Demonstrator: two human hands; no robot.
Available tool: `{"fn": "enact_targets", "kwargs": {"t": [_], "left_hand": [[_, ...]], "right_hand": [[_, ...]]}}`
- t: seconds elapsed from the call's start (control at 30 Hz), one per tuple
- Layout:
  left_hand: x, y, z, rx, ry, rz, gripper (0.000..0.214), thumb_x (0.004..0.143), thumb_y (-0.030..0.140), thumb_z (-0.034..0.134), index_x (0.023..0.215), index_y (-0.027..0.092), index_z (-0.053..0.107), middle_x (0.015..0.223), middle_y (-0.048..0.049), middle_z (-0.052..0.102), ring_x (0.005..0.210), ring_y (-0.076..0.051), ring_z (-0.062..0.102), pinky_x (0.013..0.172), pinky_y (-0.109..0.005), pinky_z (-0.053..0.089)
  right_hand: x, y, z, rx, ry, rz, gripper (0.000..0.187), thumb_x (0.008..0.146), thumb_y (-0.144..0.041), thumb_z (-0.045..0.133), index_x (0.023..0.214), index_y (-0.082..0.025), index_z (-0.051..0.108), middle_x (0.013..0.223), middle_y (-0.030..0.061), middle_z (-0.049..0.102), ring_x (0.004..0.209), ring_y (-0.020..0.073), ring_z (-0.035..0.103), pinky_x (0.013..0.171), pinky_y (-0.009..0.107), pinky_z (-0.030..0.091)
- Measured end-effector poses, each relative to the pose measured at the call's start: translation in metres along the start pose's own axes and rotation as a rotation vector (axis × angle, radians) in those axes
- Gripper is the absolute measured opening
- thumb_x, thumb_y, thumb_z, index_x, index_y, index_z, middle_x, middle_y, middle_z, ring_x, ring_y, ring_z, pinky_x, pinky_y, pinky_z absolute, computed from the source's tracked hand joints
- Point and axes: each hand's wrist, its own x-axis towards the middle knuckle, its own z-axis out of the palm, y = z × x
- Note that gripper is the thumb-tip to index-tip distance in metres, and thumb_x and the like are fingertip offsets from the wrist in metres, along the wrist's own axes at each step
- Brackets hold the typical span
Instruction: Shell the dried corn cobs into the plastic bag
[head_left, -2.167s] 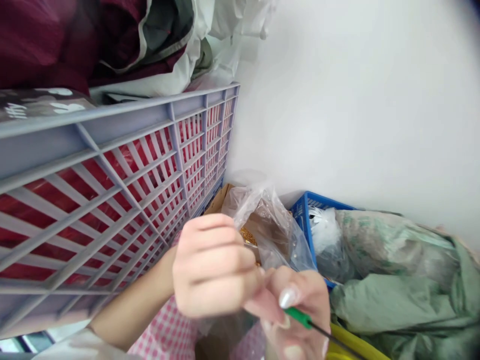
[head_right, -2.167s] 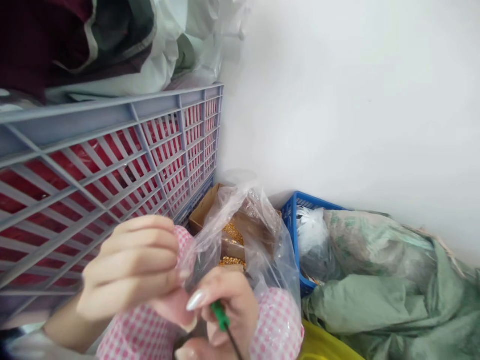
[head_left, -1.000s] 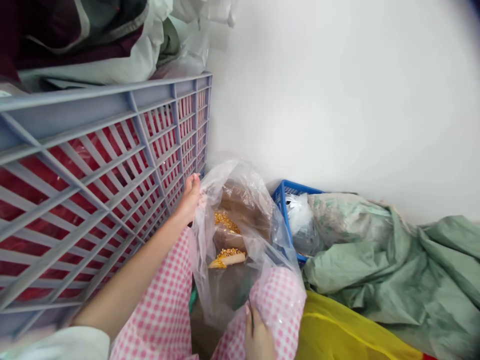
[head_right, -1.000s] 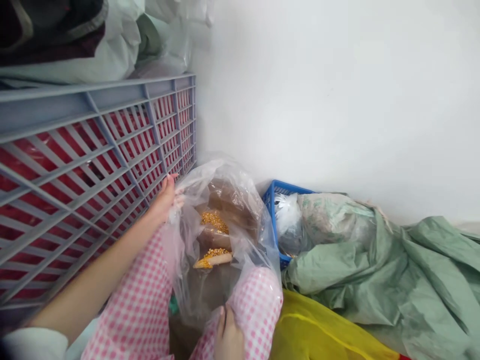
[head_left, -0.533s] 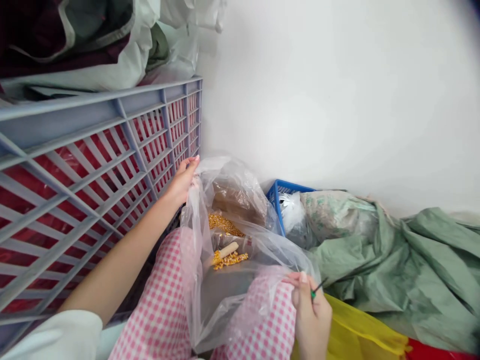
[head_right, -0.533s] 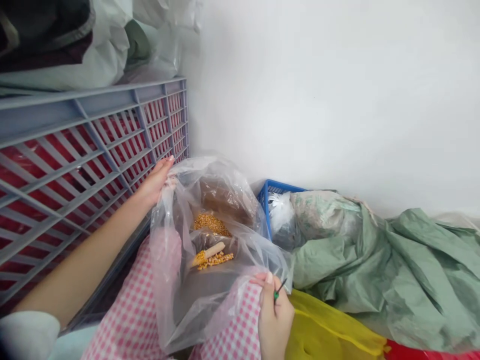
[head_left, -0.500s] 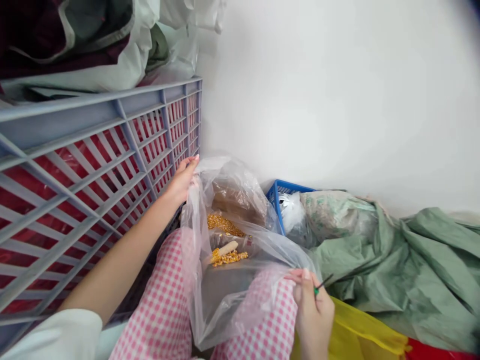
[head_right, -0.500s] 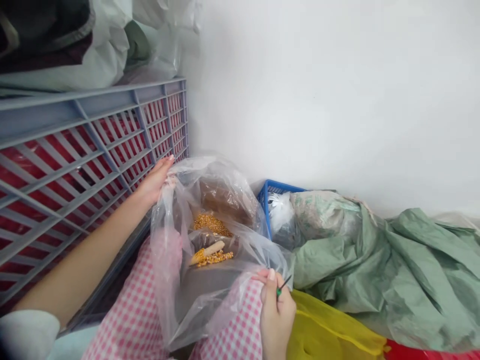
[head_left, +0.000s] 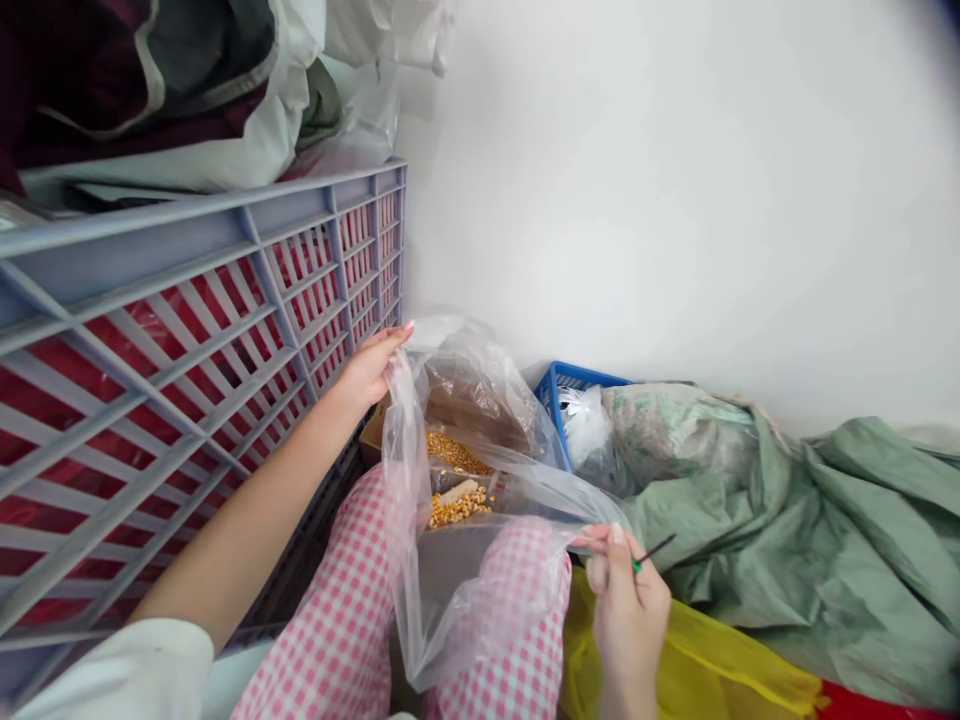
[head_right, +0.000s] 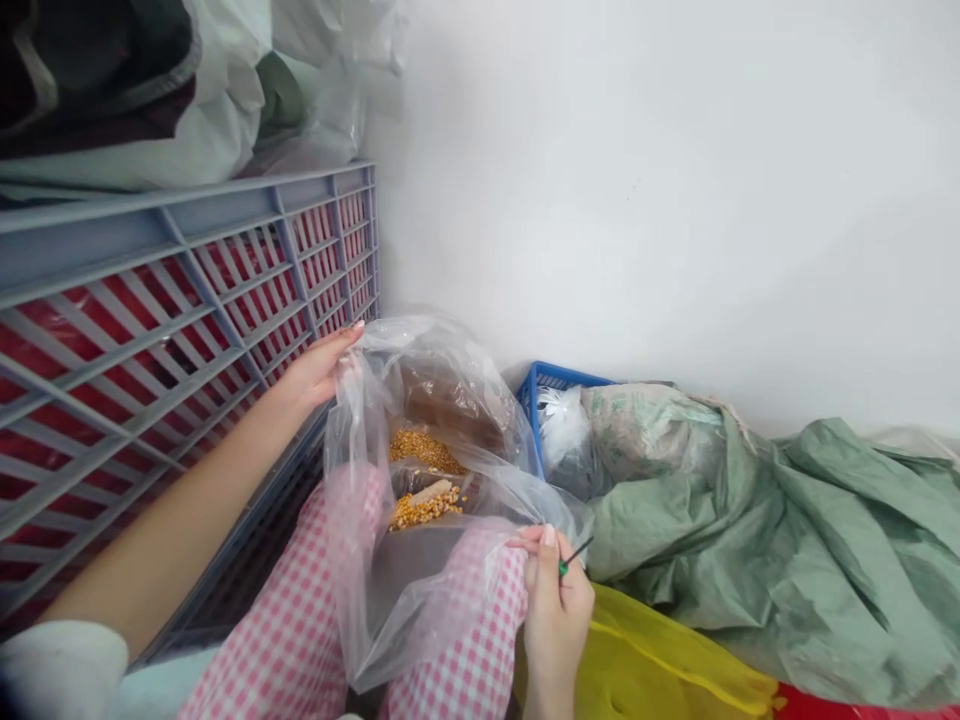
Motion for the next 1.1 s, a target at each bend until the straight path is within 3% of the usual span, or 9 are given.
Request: {"fn": "enact_targets", "kwargs": {"t": [0.23, 0.5, 0.77, 0.87, 1.0, 1.1], "left_hand": [[-0.011, -0.003, -0.001, 0.015, -0.017, 0.001, 0.049, 0.036, 0.031, 0.087, 0.064, 0.015, 0.05, 0.053, 0.0074, 0.051, 0.037, -0.004, 0.043, 0.033, -0.017, 0.032], [-0.022, -0.012, -0.004, 0.07, -0.042, -0.006, 0.047, 0.041, 0.03, 0.085, 0.064, 0.015, 0.047, 0.051, 0.0076, 0.047, 0.038, -0.004, 0.042, 0.036, -0.016, 0.034], [-0.073, -0.035, -0.024, 0.295, -0.088, -0.08, 0.045, 0.048, 0.04, 0.081, 0.075, 0.018, 0.053, 0.054, 0.0067, 0.049, 0.043, -0.006, 0.045, 0.04, -0.017, 0.033], [-0.09, -0.045, -0.035, 0.331, -0.064, -0.087, 0.042, 0.051, 0.041, 0.078, 0.075, 0.018, 0.054, 0.056, 0.0057, 0.05, 0.047, -0.007, 0.046, 0.046, -0.018, 0.036], [-0.103, -0.059, -0.046, 0.465, -0.041, 0.002, 0.033, 0.06, 0.042, 0.072, 0.071, 0.017, 0.054, 0.062, 0.0036, 0.052, 0.057, -0.009, 0.049, 0.056, -0.02, 0.039], [-0.116, -0.063, -0.052, 0.733, -0.015, 0.215, 0.027, 0.068, 0.041, 0.067, 0.083, 0.019, 0.062, 0.096, -0.0037, 0.058, 0.087, -0.016, 0.056, 0.076, -0.027, 0.045]], "right_hand": [[-0.009, -0.001, 0.001, 0.1, 0.005, 0.044, 0.041, 0.076, -0.053, 0.058, 0.078, -0.012, 0.062, 0.053, -0.0013, 0.053, 0.043, 0.0061, 0.033, 0.045, 0.021, 0.025], [-0.015, 0.017, -0.009, 0.153, 0.023, 0.119, 0.042, 0.075, -0.053, 0.06, 0.079, -0.011, 0.06, 0.061, 0.0018, 0.059, 0.044, 0.0034, 0.026, 0.042, 0.018, 0.021], [-0.037, 0.041, -0.012, 0.11, 0.056, 0.231, 0.048, 0.07, -0.059, 0.061, 0.076, -0.011, 0.062, 0.045, -0.006, 0.038, 0.043, 0.0041, 0.023, 0.04, 0.017, 0.019], [-0.044, 0.056, -0.015, 0.072, 0.033, 0.292, 0.053, 0.065, -0.062, 0.063, 0.077, -0.011, 0.062, 0.05, -0.0018, 0.05, 0.042, 0.0042, 0.027, 0.04, 0.017, 0.022], [-0.05, 0.074, -0.014, 0.031, 0.002, 0.417, 0.061, 0.055, -0.066, 0.067, 0.078, -0.01, 0.062, 0.063, 0.0067, 0.065, 0.039, 0.0032, 0.029, 0.037, 0.018, 0.024], [-0.056, 0.075, -0.009, 0.028, 0.026, 0.459, 0.059, 0.055, -0.065, 0.067, 0.08, -0.012, 0.061, 0.062, 0.0054, 0.065, 0.036, 0.0024, 0.03, 0.036, 0.017, 0.024]]}}
